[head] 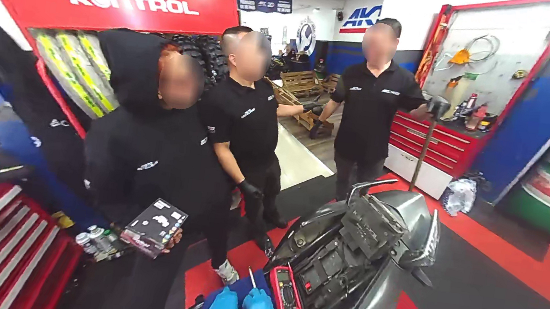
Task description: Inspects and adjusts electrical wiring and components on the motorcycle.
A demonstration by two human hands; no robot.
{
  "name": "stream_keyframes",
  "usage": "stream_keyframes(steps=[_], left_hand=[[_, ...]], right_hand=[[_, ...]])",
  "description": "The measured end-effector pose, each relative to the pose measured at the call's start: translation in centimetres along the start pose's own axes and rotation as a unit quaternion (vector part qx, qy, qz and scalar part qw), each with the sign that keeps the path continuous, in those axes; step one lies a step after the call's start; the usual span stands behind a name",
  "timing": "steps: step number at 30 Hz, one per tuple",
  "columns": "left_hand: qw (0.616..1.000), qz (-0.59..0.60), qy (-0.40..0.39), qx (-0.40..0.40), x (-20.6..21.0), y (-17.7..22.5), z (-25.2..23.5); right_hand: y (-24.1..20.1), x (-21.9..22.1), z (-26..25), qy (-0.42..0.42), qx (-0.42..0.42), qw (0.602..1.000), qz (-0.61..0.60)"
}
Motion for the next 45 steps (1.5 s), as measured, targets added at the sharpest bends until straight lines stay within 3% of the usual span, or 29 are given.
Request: stream_keyframes(steps=[5,9,15,18,21,24,29,32,39,45], left_hand=[[0.988,0.156,0.005,-0.013,0.0,-1.9,-1.1],[0.92,0.383,0.05,-0.056,-1.8,-3.5,0.9],[0.786,0.608,0.091,-0.069,-2.6,-1.7,10.2],[0.758,0.639,0.071,-0.109,0.1,-1.5,16.3],[0.738,0.66,0.032,-0.136,4.2,-2.4,21.8],[0.744,0.654,0.045,-0.132,7.0,-3.2,24.2],[0.833,0.536,0.114,-0.076,9.6,-4.3,26.0],[0.859,0.487,0.153,-0.042,10.3,-5.3,26.3],[0.872,0.434,0.224,0.015,11.8,-8.1,27.1],[0.852,0.5,0.152,-0.005,13.7,-10.5,26.6]], right_hand=[[0.9,-2.2,-0.8,-0.002,0.075,0.993,-0.096],[0.6,-3.9,-0.9,-0.009,0.147,0.968,-0.202],[-2.5,-7.5,4.7,-0.101,0.162,0.924,-0.331],[-2.5,-8.3,9.7,-0.188,0.185,0.886,-0.381],[-1.6,-7.0,14.5,-0.306,0.268,0.813,-0.417],[-0.3,-3.9,17.5,-0.342,0.352,0.76,-0.425],[0.0,0.9,22.3,-0.356,0.457,0.726,-0.371],[-0.8,2.3,24.0,-0.33,0.499,0.69,-0.407],[-2.0,5.2,25.8,-0.291,0.487,0.668,-0.483],[-1.1,7.5,27.2,-0.24,0.52,0.65,-0.5]])
Point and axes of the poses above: each hand's wrist, its own z-axis away from the middle knuckle, its own x-axis out of the palm, y = z × x, the point moved 5 cm from there along -z, towards the middle knuckle, and after that the axes turned 14 degrees about y, right-handed, at the moved point
